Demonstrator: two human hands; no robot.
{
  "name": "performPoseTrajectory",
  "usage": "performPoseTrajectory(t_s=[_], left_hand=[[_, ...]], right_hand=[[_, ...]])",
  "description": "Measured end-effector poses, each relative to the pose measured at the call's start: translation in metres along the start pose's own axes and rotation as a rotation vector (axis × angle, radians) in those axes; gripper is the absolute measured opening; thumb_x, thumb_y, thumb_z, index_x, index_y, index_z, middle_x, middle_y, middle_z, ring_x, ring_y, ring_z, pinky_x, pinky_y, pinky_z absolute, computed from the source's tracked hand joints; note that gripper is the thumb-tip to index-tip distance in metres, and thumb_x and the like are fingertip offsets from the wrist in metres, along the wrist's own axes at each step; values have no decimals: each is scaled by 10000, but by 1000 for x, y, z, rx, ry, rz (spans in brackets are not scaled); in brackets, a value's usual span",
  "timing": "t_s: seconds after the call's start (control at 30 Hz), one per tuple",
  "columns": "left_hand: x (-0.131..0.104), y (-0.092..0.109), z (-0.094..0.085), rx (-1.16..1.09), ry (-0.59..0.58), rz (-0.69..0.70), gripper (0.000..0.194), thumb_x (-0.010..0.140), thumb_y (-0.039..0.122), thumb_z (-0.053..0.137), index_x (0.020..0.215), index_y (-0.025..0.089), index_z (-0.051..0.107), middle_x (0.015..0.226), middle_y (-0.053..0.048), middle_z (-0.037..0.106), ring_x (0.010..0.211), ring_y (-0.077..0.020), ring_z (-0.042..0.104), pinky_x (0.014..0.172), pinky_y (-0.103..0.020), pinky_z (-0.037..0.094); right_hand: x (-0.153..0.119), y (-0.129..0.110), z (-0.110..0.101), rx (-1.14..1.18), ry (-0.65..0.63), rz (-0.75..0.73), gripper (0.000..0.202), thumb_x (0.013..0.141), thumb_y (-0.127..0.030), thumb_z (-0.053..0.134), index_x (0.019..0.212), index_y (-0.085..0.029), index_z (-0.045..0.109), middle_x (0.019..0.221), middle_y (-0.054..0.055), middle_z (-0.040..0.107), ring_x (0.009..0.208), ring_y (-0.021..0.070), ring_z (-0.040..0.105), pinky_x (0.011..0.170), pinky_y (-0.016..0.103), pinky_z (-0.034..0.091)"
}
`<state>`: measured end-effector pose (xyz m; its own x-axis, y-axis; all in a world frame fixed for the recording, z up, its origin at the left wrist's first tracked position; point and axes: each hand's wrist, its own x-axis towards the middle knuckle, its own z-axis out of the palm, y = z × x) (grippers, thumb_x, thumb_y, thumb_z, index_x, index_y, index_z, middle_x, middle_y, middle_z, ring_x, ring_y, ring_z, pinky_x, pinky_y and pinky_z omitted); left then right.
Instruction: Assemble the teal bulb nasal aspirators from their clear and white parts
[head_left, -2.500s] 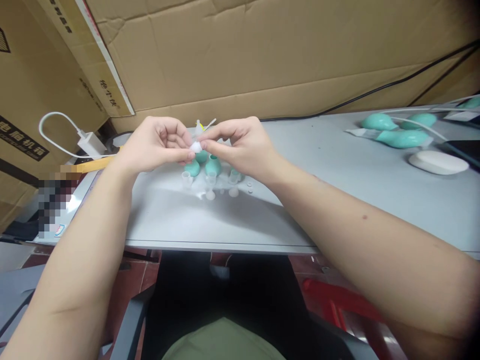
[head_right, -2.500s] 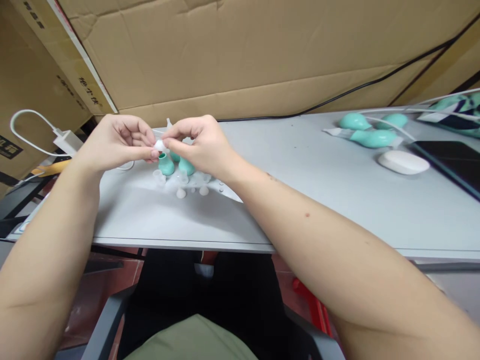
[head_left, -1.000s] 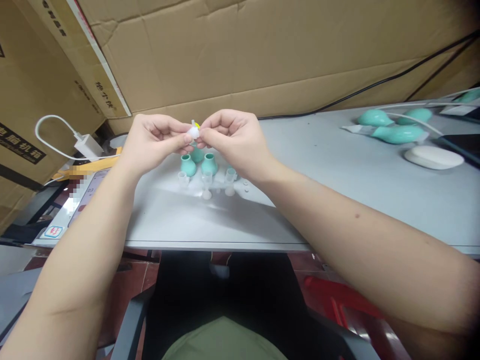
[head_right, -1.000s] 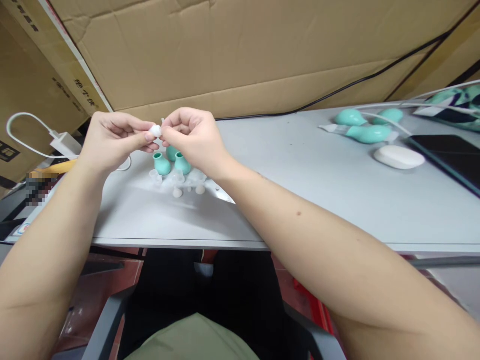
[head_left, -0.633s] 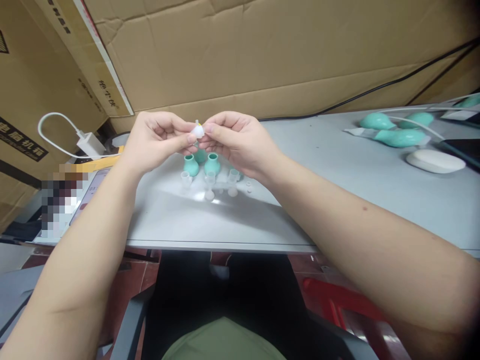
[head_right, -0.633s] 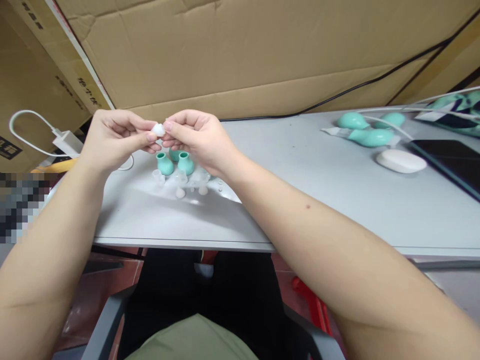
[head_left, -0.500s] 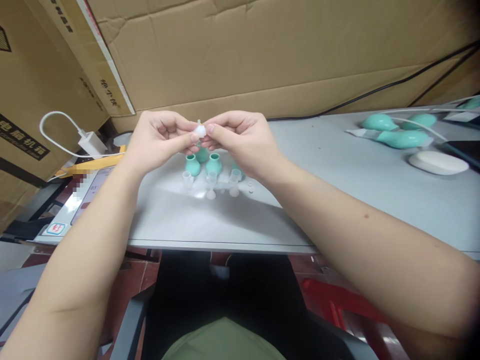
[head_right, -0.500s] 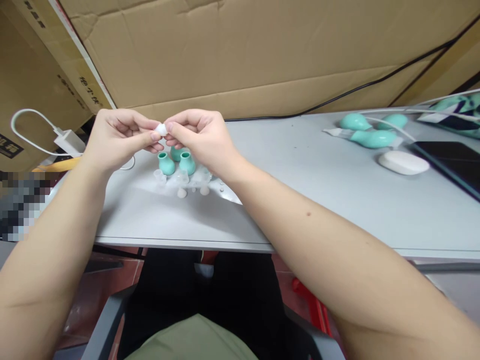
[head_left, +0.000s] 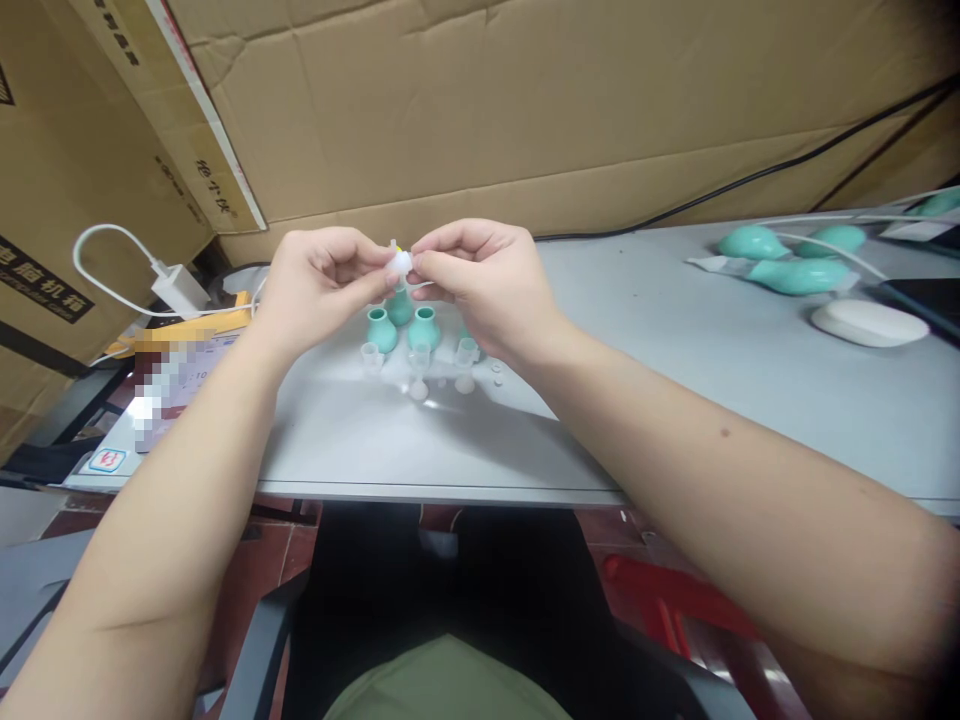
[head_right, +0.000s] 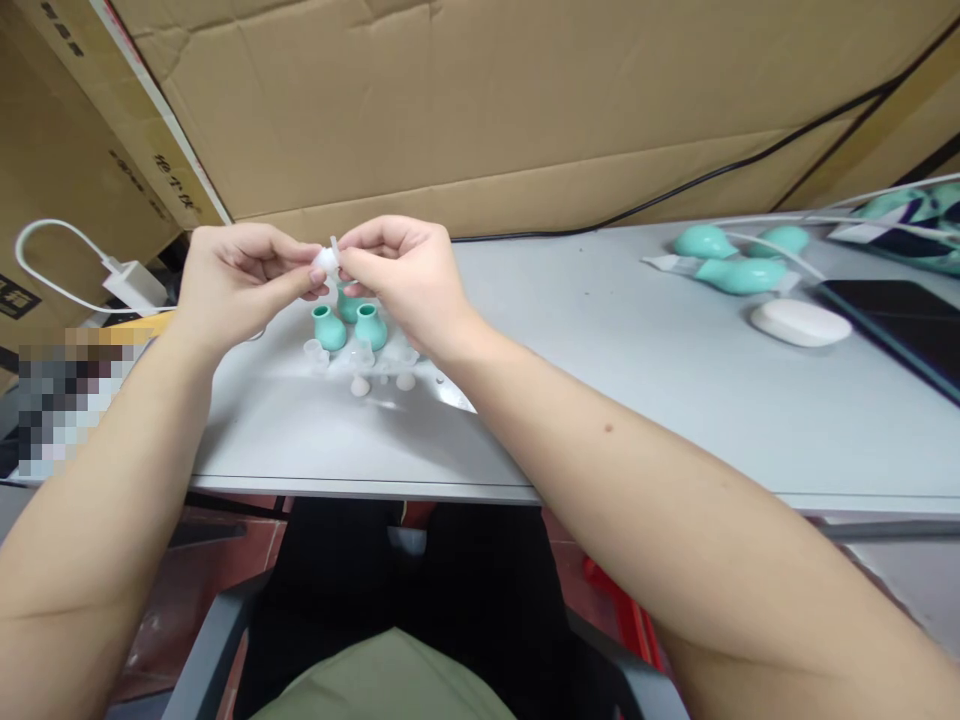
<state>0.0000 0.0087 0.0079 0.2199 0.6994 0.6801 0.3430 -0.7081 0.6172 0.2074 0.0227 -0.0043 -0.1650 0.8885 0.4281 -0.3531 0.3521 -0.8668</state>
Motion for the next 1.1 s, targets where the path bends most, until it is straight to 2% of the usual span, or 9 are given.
performPoseTrajectory(t_s=[0.17,0.3,0.37,0.53,0.67,0.8,0.87,0.97,1.1], left_hand=[[0,-1,-1,35,-5,21,405,942,608,964,923,212,880,890,-42,862,787,-225,869,706,-393,771],[1,-5,-3,50,1,56,400,964,606,949,976,215,871,931,-42,857,831,-239,882,790,-459,802],[2,-6,-5,57,-11,52,401,963,609,953,1005,218,873,960,-44,864,850,-245,887,821,-487,810],[1,2,-6,68,-26,15,412,953,624,957,1034,227,881,961,-43,879,856,-248,889,847,-493,812],[-1,8,-1,82,-35,-28,376,956,588,956,1006,222,882,975,-50,889,875,-251,887,849,-473,803],[0,15,-8,81,-48,-70,317,956,506,956,1027,203,894,961,-57,880,852,-236,872,839,-437,780],[1,23,-21,105,-127,-122,281,936,456,968,1041,201,912,910,-54,871,798,-215,849,783,-385,748],[4,41,-46,180,-421,-240,227,892,430,983,971,223,933,805,-40,858,694,-181,798,663,-298,659],[6,52,-58,261,-760,-370,190,868,436,904,963,280,959,821,-16,888,696,-188,811,622,-270,611]], right_hand=[[0,-1,-2,-5,-44,31,147,916,-106,850,816,-205,891,845,16,829,788,126,757,780,260,685],[2,-2,-7,55,-109,91,132,893,-245,1006,832,-209,895,858,32,835,802,138,761,823,272,721],[3,-3,-8,97,-121,125,166,866,-248,1041,824,-207,886,872,31,838,805,135,768,833,263,733],[3,-8,-6,171,-108,214,188,909,-91,922,765,-180,840,811,23,811,758,106,775,766,201,708],[3,-7,-3,143,-60,231,176,922,-44,816,822,-183,856,806,20,815,723,108,760,755,227,703],[1,-7,-5,-59,-32,53,186,894,-51,763,801,-195,835,850,20,811,739,124,723,769,277,670],[0,-10,-8,-247,-88,-83,176,872,-59,755,804,-203,829,850,18,807,763,146,707,751,303,621],[-4,-15,-13,-570,-361,-217,177,835,-57,752,823,-211,840,836,11,800,788,169,681,749,331,540],[-13,-19,-11,-961,-720,-185,221,838,-17,726,865,-213,826,886,20,801,917,216,678,810,353,472]])
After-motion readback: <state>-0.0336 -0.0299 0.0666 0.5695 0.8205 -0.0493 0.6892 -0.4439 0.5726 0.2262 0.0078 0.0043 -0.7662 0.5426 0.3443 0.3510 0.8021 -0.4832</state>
